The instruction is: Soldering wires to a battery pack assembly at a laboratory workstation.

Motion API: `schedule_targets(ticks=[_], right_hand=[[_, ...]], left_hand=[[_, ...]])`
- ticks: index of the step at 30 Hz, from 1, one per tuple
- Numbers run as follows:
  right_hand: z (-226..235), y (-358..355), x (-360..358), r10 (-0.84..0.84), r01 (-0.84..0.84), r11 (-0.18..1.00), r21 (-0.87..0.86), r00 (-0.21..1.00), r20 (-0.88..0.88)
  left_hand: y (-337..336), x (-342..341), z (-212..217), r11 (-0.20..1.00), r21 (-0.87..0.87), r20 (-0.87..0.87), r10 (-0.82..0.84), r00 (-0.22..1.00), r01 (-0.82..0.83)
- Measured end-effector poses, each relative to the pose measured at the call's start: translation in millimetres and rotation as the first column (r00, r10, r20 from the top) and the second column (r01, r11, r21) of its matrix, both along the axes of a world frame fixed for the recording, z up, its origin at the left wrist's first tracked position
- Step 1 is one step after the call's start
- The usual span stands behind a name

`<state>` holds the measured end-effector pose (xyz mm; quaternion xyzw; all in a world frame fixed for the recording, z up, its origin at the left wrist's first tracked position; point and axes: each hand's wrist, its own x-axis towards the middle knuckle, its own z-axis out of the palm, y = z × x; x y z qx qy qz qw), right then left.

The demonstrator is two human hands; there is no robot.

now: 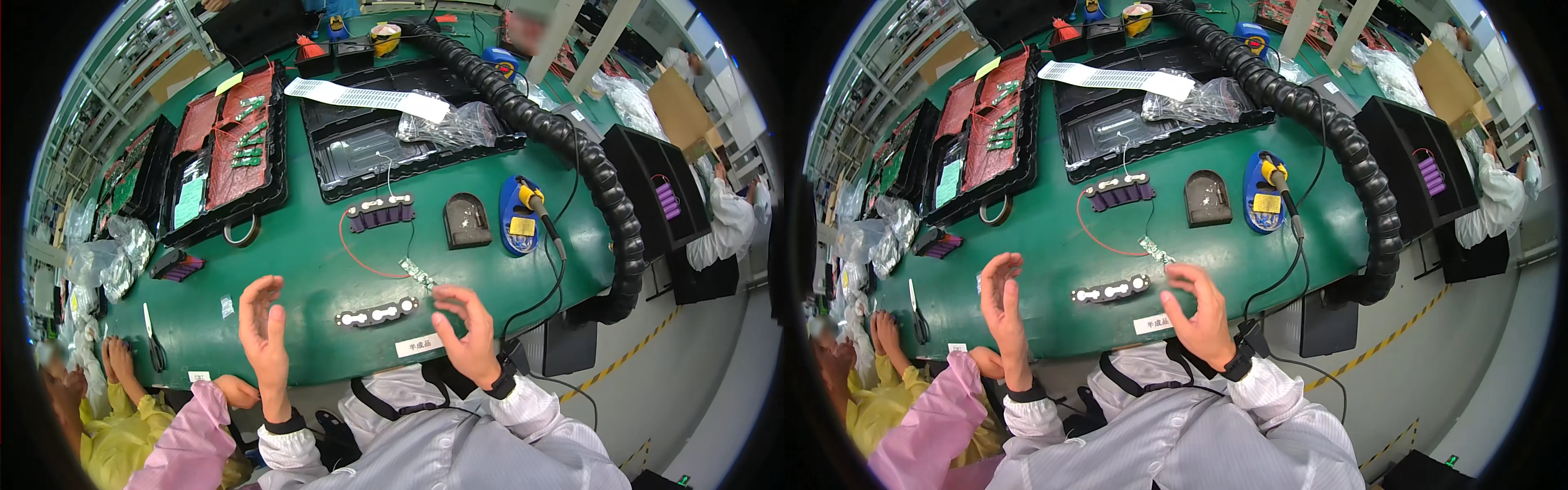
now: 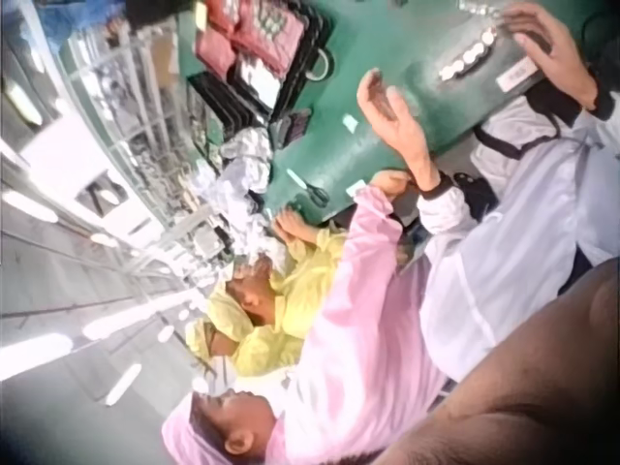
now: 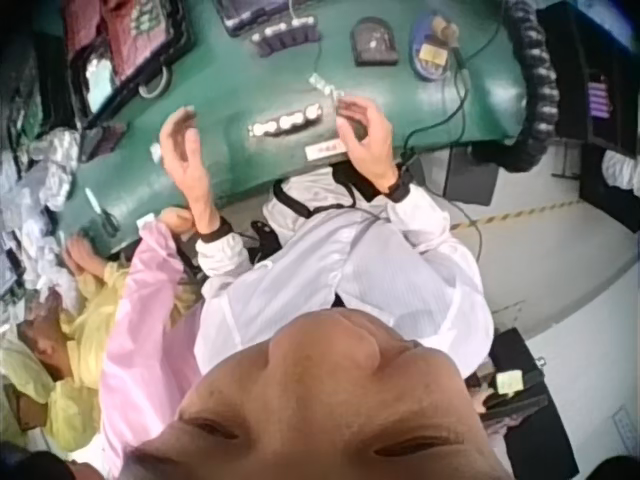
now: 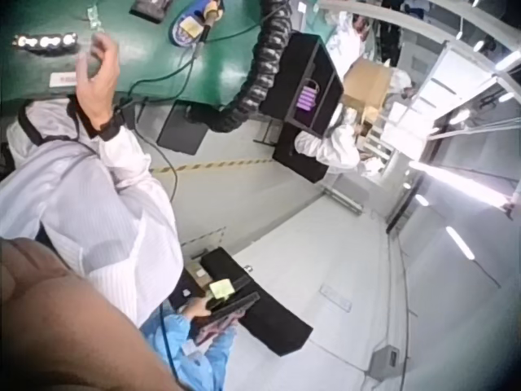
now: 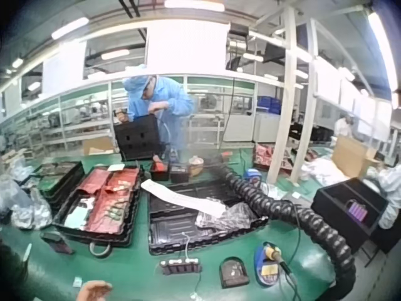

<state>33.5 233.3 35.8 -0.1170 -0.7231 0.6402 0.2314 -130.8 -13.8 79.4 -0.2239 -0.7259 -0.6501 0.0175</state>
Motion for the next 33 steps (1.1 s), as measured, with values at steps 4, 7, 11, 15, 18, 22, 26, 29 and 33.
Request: schedule_targets(ticks=[4,7,11,15,18,22,26,29,33], right_hand=[[7.7,13.1,-18.8,-0.173,0.178,0.974,0.141,0.984,-0.046],[16.4,23.4,-38.2,-0.208,0.212,0.97,0.118,0.977,-0.041],[21.2,40.6,-85.8,-0.174,0.171,0.945,0.278,0.985,-0.015],[10.0,54.1,-126.1,-0.199,0.093,0.849,0.52,0.968,0.151],[-2.3,62.2,-128.0,-0.182,-0.02,0.742,0.671,0.956,0.23],[-14.0,63.7,-129.7,-0.175,-0.038,0.787,0.615,0.943,0.282],[-15.4,61.4,-154.0,-0.134,-0.007,0.815,0.579,0.971,0.2],[-11.7,67.0,-168.7,-0.104,-0.057,0.873,0.484,0.948,0.3],[-11.0,69.8,-177.1,-0.029,-0.092,0.889,0.449,0.967,0.255]], left_hand=[[5.9,-13.4,3.5,1.0,0.002,0.021,-0.006,1.0,0.006],[10.6,-27.4,1.9,0.999,0.034,0.047,-0.012,0.999,0.011],[29.0,-49.5,-11.9,0.994,-0.109,-0.095,-0.022,0.995,0.012],[49.6,-71.0,-31.5,0.963,-0.267,0.027,-0.042,0.999,0.048],[58.9,-77.8,-43.1,0.97,-0.212,-0.014,-0.127,0.992,0.121],[72.4,-79.2,-53.5,0.932,-0.345,-0.098,-0.156,0.983,0.113],[76.5,-76.5,-52.6,0.916,-0.396,-0.167,-0.135,0.977,0.059],[67.8,-71.2,-40.1,0.941,-0.338,-0.194,-0.044,0.98,-0.025],[50.0,-62.4,-13.2,0.973,-0.171,-0.212,0.116,0.97,-0.154]])
